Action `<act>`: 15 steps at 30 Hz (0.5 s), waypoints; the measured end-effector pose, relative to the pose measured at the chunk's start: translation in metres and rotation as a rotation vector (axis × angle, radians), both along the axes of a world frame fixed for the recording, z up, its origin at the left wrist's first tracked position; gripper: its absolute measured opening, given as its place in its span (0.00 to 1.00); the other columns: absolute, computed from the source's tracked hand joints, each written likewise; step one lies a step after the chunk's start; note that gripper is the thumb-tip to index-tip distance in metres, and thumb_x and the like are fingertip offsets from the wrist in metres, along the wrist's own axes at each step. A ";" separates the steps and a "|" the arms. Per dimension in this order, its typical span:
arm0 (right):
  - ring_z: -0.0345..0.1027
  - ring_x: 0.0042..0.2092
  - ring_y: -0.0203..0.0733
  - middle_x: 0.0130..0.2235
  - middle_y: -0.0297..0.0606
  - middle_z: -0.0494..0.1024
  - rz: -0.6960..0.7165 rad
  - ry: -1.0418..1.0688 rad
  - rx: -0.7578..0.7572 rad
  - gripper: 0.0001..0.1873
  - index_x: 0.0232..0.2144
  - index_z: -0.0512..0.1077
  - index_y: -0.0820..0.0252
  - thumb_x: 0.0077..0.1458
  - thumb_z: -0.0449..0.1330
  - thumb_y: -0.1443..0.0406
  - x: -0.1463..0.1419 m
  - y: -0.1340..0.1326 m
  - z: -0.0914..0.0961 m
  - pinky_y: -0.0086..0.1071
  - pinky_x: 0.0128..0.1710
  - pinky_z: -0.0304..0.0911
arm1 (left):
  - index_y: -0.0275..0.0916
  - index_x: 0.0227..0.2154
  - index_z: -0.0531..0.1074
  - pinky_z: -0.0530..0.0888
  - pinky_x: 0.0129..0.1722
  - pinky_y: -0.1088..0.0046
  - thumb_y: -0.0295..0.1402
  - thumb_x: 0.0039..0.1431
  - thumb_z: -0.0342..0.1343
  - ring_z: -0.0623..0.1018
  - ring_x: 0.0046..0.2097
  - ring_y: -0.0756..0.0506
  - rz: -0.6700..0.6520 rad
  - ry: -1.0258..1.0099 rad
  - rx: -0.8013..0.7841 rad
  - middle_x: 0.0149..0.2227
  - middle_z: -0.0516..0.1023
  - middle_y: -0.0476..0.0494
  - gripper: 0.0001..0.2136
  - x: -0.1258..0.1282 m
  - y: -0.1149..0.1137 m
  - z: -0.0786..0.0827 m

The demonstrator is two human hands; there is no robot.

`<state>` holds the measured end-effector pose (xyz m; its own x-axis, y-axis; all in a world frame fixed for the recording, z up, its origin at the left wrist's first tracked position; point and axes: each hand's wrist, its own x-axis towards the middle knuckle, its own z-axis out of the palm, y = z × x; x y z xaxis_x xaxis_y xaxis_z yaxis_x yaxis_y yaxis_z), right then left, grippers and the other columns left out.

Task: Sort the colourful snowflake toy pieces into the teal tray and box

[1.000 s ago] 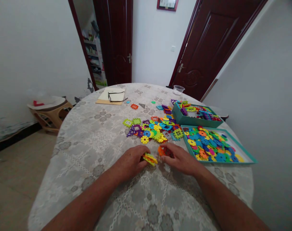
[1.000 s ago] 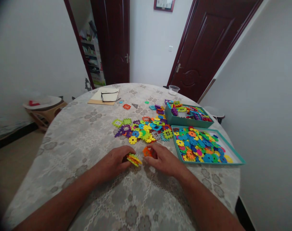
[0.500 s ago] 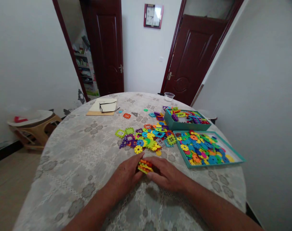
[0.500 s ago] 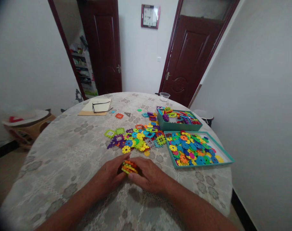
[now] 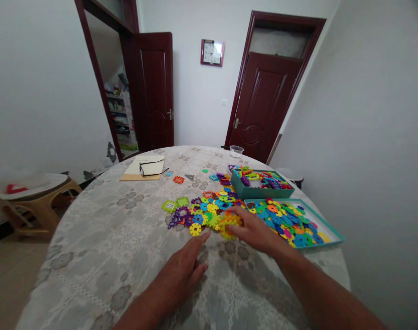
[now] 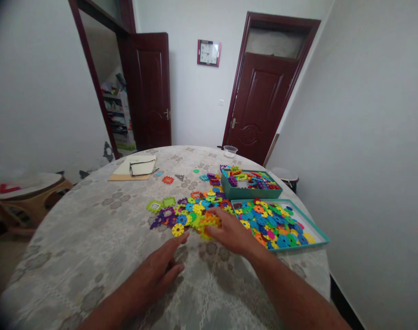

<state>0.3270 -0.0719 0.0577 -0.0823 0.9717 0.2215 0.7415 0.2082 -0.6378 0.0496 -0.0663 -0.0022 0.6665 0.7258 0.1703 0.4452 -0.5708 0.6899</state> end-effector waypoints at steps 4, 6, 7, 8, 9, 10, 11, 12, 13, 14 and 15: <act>0.76 0.38 0.46 0.44 0.42 0.83 -0.391 -0.120 0.040 0.25 0.59 0.72 0.58 0.61 0.60 0.58 0.063 0.069 0.034 0.36 0.42 0.69 | 0.55 0.71 0.56 0.73 0.62 0.54 0.33 0.66 0.55 0.77 0.59 0.37 0.011 0.060 -0.040 0.64 0.73 0.38 0.32 -0.002 0.001 -0.001; 0.77 0.38 0.46 0.46 0.46 0.83 -0.569 -0.137 0.040 0.26 0.59 0.72 0.61 0.61 0.61 0.58 0.088 0.104 0.049 0.35 0.42 0.69 | 0.55 0.71 0.56 0.71 0.65 0.52 0.32 0.66 0.55 0.76 0.61 0.37 0.006 0.071 -0.049 0.68 0.68 0.38 0.32 -0.002 0.001 -0.004; 0.77 0.39 0.47 0.46 0.48 0.83 -0.606 -0.143 0.044 0.27 0.59 0.71 0.64 0.61 0.61 0.58 0.097 0.118 0.055 0.36 0.42 0.69 | 0.56 0.71 0.56 0.69 0.66 0.52 0.32 0.66 0.55 0.74 0.63 0.36 0.003 0.072 -0.050 0.70 0.67 0.39 0.32 -0.002 0.001 -0.005; 0.78 0.40 0.48 0.46 0.51 0.82 -0.640 -0.149 0.042 0.28 0.60 0.71 0.67 0.61 0.61 0.58 0.105 0.129 0.059 0.37 0.43 0.69 | 0.56 0.71 0.56 0.68 0.67 0.52 0.33 0.66 0.55 0.72 0.65 0.36 0.000 0.070 -0.048 0.70 0.65 0.40 0.32 -0.003 0.002 -0.006; 0.78 0.41 0.49 0.45 0.53 0.82 -0.659 -0.156 0.039 0.29 0.59 0.71 0.69 0.60 0.62 0.59 0.111 0.137 0.061 0.37 0.43 0.69 | 0.56 0.71 0.56 0.67 0.68 0.52 0.33 0.66 0.55 0.71 0.67 0.36 -0.002 0.066 -0.045 0.71 0.65 0.40 0.32 -0.003 0.002 -0.007; 0.78 0.42 0.50 0.45 0.54 0.82 -0.675 -0.164 0.037 0.28 0.58 0.72 0.71 0.59 0.62 0.60 0.115 0.142 0.062 0.38 0.44 0.69 | 0.56 0.71 0.56 0.67 0.68 0.53 0.33 0.67 0.55 0.70 0.68 0.36 -0.002 0.062 -0.043 0.71 0.65 0.40 0.32 -0.003 0.002 -0.007; 0.78 0.44 0.51 0.44 0.54 0.82 -0.687 -0.173 0.036 0.27 0.57 0.73 0.71 0.58 0.62 0.62 0.118 0.144 0.061 0.38 0.46 0.68 | 0.56 0.71 0.56 0.67 0.68 0.53 0.33 0.67 0.55 0.70 0.68 0.37 -0.001 0.062 -0.043 0.71 0.65 0.40 0.31 -0.004 0.002 -0.007; 0.77 0.46 0.52 0.45 0.55 0.82 -0.695 -0.182 0.040 0.25 0.55 0.74 0.71 0.58 0.62 0.64 0.120 0.144 0.060 0.39 0.48 0.68 | 0.55 0.71 0.57 0.68 0.68 0.53 0.33 0.67 0.54 0.70 0.67 0.37 0.002 0.065 -0.045 0.71 0.65 0.40 0.31 -0.004 0.002 -0.006; 0.77 0.49 0.53 0.47 0.55 0.82 -0.699 -0.191 0.052 0.23 0.54 0.75 0.71 0.57 0.60 0.65 0.120 0.142 0.058 0.39 0.50 0.67 | 0.54 0.71 0.57 0.68 0.67 0.53 0.33 0.67 0.54 0.71 0.67 0.37 0.005 0.072 -0.048 0.70 0.66 0.40 0.31 -0.004 0.002 -0.005; 0.75 0.51 0.53 0.49 0.56 0.81 -0.700 -0.200 0.069 0.22 0.53 0.75 0.71 0.58 0.58 0.67 0.119 0.139 0.057 0.40 0.53 0.66 | 0.54 0.71 0.57 0.69 0.66 0.53 0.33 0.67 0.54 0.72 0.66 0.37 0.003 0.081 -0.049 0.70 0.66 0.39 0.30 -0.005 0.001 -0.003; 0.74 0.54 0.54 0.51 0.56 0.80 -0.699 -0.209 0.091 0.22 0.53 0.75 0.70 0.58 0.56 0.68 0.117 0.135 0.056 0.40 0.55 0.65 | 0.53 0.70 0.58 0.69 0.66 0.53 0.33 0.67 0.54 0.72 0.66 0.37 -0.001 0.089 -0.045 0.70 0.67 0.39 0.30 -0.005 0.001 -0.001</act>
<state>0.4437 0.0626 0.1135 0.5003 0.7913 0.3515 0.8250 -0.3123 -0.4711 0.0448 -0.0651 -0.0036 0.6781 0.7309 0.0770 0.5058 -0.5402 0.6726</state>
